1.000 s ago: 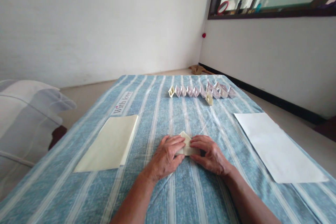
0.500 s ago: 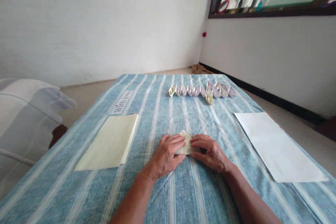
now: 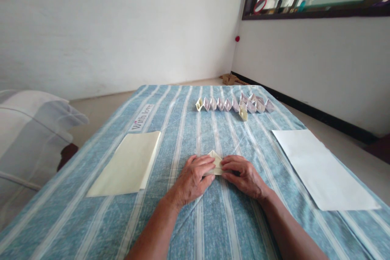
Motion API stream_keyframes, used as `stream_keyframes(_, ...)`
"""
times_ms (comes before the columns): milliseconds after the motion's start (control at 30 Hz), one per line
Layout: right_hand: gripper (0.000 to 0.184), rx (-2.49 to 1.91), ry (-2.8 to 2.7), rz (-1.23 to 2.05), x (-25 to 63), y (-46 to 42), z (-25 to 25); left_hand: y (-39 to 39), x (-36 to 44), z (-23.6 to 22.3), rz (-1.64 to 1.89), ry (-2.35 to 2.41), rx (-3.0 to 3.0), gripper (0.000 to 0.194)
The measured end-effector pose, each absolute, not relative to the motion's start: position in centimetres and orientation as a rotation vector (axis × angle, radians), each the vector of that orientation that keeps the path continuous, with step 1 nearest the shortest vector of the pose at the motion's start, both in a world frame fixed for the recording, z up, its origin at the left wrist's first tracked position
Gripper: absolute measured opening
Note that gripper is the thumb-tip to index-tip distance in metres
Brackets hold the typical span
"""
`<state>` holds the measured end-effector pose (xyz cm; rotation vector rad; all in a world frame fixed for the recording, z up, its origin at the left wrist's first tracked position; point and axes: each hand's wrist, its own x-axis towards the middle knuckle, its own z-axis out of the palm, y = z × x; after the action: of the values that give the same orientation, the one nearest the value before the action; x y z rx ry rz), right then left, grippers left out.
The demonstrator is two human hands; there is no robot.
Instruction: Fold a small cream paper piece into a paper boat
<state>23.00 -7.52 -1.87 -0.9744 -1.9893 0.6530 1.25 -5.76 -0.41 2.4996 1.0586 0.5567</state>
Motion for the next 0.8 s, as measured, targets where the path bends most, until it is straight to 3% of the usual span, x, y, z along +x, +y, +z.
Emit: stream_keyframes(800, 0.013, -1.064, -1.980, 0.607, 23.1, -7.6, -2.3, -5.2, 1.7, -1.6, 0.752, 1.094, 2.491, 0.021)
